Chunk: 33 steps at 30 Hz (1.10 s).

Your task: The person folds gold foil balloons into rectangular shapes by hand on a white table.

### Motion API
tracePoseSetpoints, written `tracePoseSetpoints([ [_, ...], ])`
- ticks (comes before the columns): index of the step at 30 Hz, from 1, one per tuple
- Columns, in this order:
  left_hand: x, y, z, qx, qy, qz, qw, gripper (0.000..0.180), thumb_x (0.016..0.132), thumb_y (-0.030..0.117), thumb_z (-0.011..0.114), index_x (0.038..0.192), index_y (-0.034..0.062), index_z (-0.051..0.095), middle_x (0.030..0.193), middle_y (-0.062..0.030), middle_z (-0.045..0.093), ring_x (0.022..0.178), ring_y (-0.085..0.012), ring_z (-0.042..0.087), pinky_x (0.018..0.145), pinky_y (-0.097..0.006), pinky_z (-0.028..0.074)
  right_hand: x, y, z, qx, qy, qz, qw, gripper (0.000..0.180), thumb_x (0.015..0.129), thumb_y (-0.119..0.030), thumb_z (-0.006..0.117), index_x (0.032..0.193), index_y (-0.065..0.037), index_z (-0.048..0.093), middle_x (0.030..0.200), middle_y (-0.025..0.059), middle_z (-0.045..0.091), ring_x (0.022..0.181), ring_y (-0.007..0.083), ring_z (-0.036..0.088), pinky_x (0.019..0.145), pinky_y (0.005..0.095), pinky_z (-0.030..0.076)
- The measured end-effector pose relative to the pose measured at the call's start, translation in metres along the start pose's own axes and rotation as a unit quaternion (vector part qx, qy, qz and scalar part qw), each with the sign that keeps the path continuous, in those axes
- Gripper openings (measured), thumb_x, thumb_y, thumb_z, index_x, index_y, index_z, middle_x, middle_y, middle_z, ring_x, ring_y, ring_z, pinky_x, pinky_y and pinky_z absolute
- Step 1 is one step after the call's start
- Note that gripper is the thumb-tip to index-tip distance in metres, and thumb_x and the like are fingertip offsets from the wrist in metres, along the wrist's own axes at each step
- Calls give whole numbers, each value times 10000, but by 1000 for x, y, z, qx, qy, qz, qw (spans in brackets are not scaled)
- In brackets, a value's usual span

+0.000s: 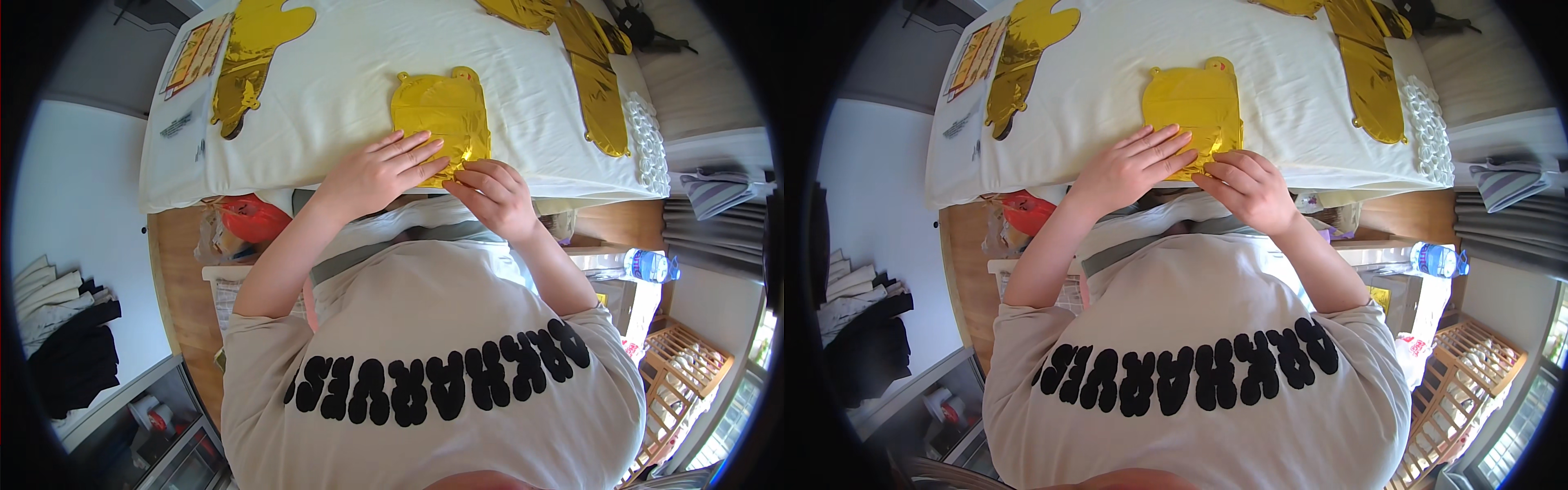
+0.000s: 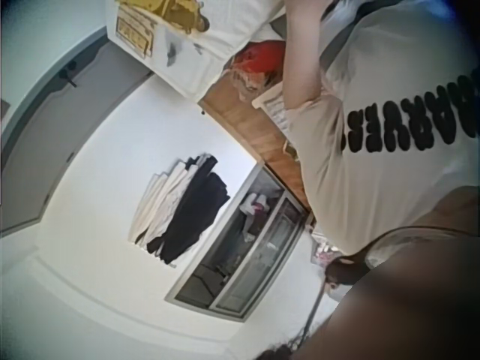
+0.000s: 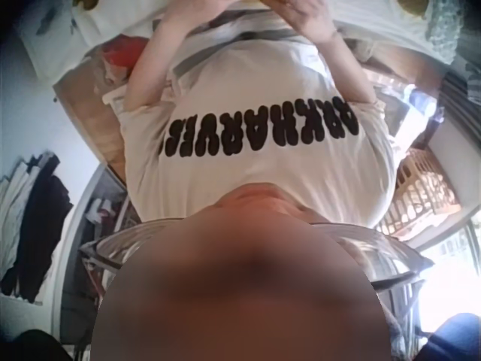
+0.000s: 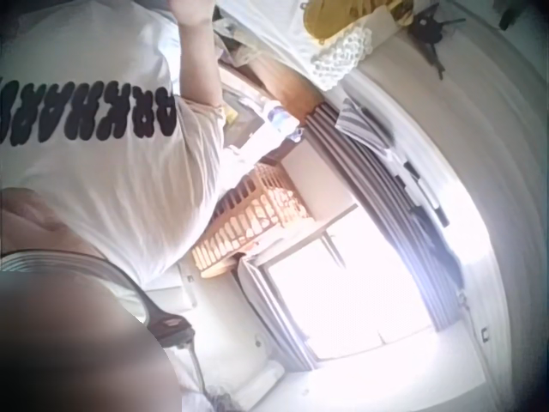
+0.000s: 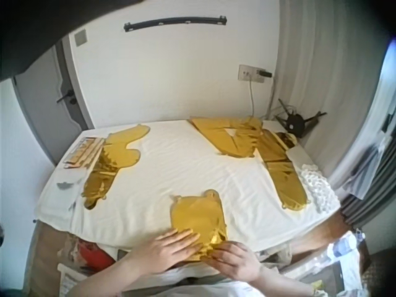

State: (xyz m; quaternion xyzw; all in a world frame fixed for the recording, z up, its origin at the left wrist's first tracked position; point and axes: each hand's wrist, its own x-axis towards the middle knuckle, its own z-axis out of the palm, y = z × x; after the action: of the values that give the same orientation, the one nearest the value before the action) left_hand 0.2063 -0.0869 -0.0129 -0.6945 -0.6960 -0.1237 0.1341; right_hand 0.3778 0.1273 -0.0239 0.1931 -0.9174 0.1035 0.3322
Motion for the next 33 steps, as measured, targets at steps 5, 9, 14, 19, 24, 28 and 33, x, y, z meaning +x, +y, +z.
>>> tracePoseSetpoints([
  [5, 1, 0, 0, 4, 9, 1, 1000, 434, 997, 219, 585, 1422, 170, 660, 1484, -31, 629, 1377, -227, 592, 1149, -434, 489, -2, 1, 2, 6, 2, 10, 1000, 336, 722, -103, 790, 1058, -106, 802, 1075, 25, 731, 1030, 240, 701, 883, 385, 586],
  [9, 2, 2, -4, -22, 6, -8, 1000, 423, 995, 210, 586, 1404, 144, 668, 1462, -50, 644, 1342, -242, 620, 1138, -433, 499, 1, 4, 0, 41, 9, 14, 999, 373, 724, -64, 825, 1092, -104, 787, 1085, 27, 730, 1033, 247, 706, 884, 387, 587],
  [14, -1, 10, -15, -104, 18, -23, 994, 410, 963, 161, 638, 1368, 120, 684, 1471, -52, 631, 1318, -249, 638, 1102, -428, 525, 8, 9, -10, 61, 66, 96, 991, 392, 739, -7, 874, 1095, -90, 732, 1062, 43, 743, 1049, 271, 722, 892, 408, 592],
  [19, -5, 10, -44, -275, 23, -74, 958, 402, 885, 53, 733, 1286, 74, 723, 1476, -39, 615, 1237, -263, 676, 1049, -396, 560, 17, 24, -26, 126, 36, 98, 987, 358, 736, 33, 864, 1045, -75, 720, 1037, 51, 753, 1018, 292, 738, 923, 413, 585],
  [24, 8, -14, -87, -261, 100, -172, 945, 318, 920, 94, 766, 1235, 59, 731, 1229, -87, 718, 1029, -229, 712, 952, -331, 574, 58, 18, -47, 334, 31, 283, 899, 672, 872, 63, 794, 1464, -78, 508, 902, 44, 710, 873, 155, 703, 818, 303, 560],
  [28, 32, -51, -99, -395, 96, -311, 859, 427, 937, 182, 802, 1319, 48, 665, 1006, -86, 756, 885, -149, 702, 827, -298, 554, 96, 42, -46, 519, -70, 410, 747, 749, 940, -55, 779, 1562, -41, 361, 857, 57, 696, 791, 111, 637, 748, 269, 520],
  [33, 45, -97, -53, -138, -50, -346, 927, 628, 959, 437, 744, 1443, 68, 586, 1294, -134, 700, 1155, -249, 689, 991, -365, 547, 106, 75, -10, 466, -157, 484, 724, 753, 946, -85, 771, 1578, -45, 363, 908, 58, 681, 806, 111, 633, 741, 261, 518],
])
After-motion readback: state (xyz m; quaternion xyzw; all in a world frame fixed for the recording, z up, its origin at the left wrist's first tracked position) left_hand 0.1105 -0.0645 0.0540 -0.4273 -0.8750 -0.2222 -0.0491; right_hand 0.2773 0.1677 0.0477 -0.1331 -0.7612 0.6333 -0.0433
